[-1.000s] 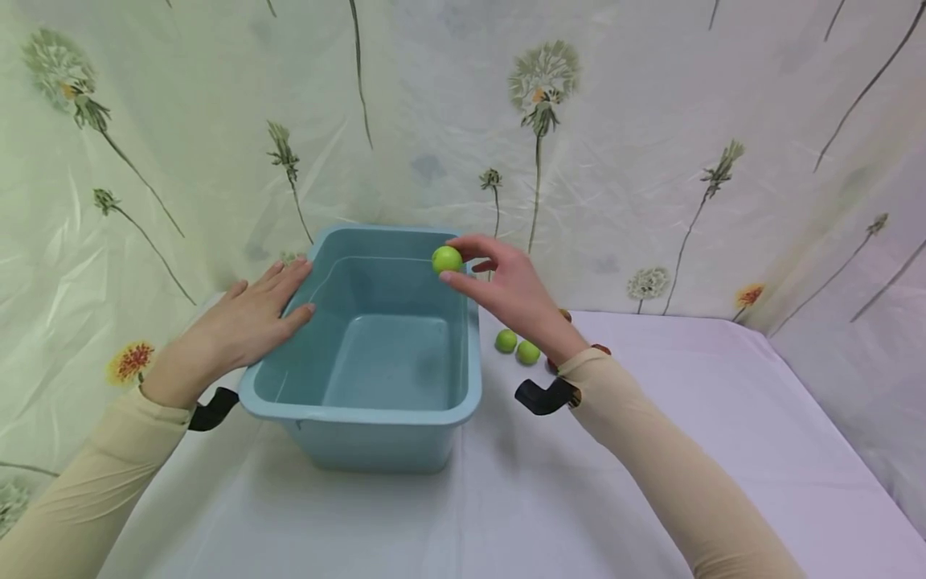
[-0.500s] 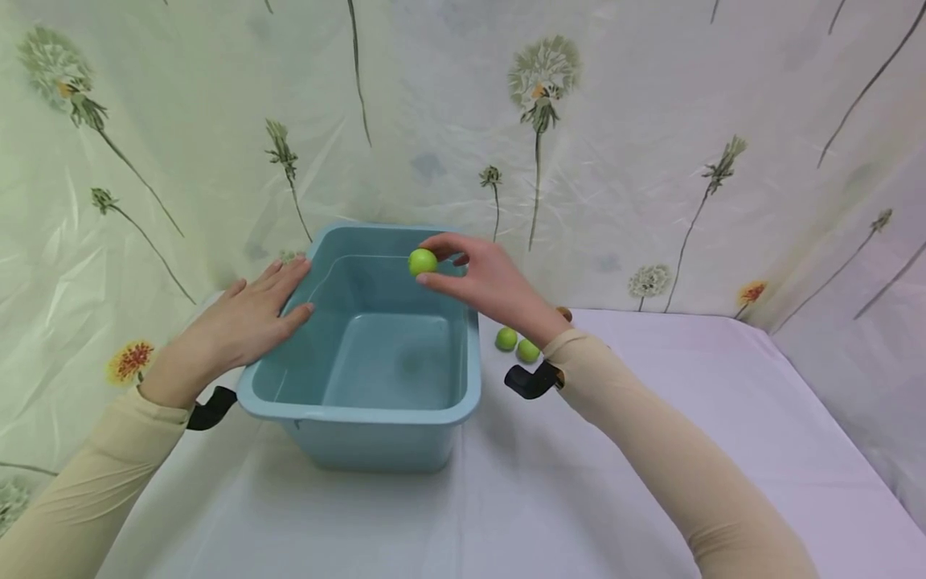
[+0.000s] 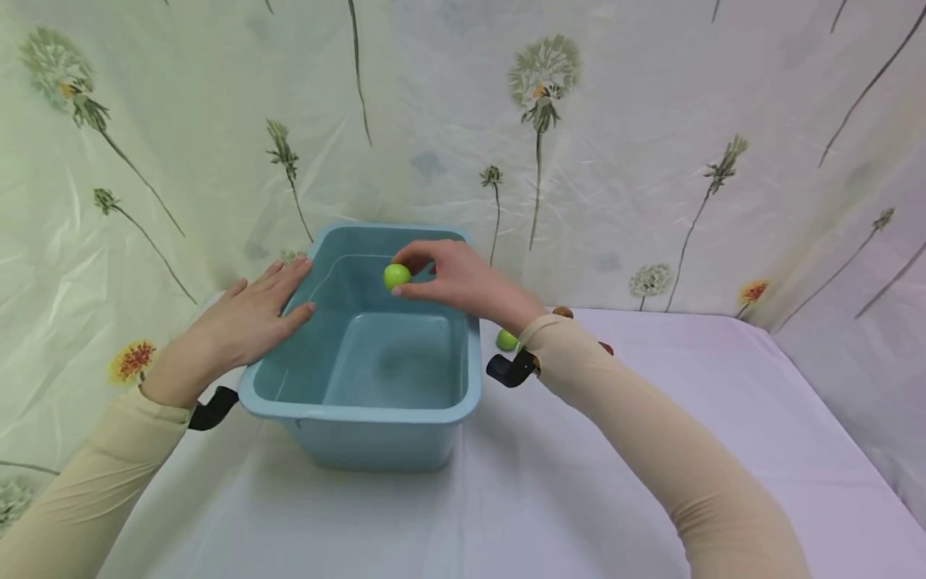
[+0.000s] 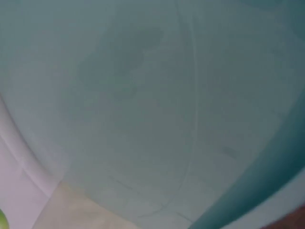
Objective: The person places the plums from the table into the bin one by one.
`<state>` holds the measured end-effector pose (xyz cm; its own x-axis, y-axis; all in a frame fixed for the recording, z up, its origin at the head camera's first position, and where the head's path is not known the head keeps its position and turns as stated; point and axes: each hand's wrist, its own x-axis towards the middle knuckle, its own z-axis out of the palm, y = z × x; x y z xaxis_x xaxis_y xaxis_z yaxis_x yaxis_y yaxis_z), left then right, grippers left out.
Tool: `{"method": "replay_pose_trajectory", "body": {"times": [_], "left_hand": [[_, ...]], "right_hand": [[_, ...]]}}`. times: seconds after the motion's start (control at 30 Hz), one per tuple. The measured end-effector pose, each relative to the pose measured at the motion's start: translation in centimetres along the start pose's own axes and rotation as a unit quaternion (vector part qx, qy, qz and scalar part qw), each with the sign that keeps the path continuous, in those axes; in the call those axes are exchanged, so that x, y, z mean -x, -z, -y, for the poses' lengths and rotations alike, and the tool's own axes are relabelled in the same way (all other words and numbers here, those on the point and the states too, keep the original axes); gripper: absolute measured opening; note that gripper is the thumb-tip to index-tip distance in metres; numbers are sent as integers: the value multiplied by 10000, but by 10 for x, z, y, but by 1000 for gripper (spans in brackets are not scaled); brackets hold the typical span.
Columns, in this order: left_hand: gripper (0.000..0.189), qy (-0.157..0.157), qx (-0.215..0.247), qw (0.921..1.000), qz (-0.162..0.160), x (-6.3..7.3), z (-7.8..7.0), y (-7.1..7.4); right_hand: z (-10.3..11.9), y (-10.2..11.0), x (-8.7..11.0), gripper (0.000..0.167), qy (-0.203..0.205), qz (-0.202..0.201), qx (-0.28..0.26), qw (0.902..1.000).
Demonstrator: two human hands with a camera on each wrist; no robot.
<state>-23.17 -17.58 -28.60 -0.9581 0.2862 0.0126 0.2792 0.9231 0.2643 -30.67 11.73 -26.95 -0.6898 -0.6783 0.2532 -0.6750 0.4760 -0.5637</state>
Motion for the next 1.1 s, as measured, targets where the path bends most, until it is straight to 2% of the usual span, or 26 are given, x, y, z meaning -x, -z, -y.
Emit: {"method": "replay_pose_trajectory", "body": {"times": [0.37,0.67,0.87,1.1], "left_hand": [[69,41,10,10000,-25,-1,0,0],[69,55,51,10000,-14,0,0,-1],[68,59,43,10000,-45,1,0,-1],[68,51,-79,10000,-12,0,-1,-1]], "right_hand": [[5,-9,-14,37,-209,642,-59,9977],[5,-17,-21,37,-350,909,-119,9952],[4,-16,-20,41,-284,735,-89,9968],[3,-15,-17,42,-175,499,-425,9977]]}}
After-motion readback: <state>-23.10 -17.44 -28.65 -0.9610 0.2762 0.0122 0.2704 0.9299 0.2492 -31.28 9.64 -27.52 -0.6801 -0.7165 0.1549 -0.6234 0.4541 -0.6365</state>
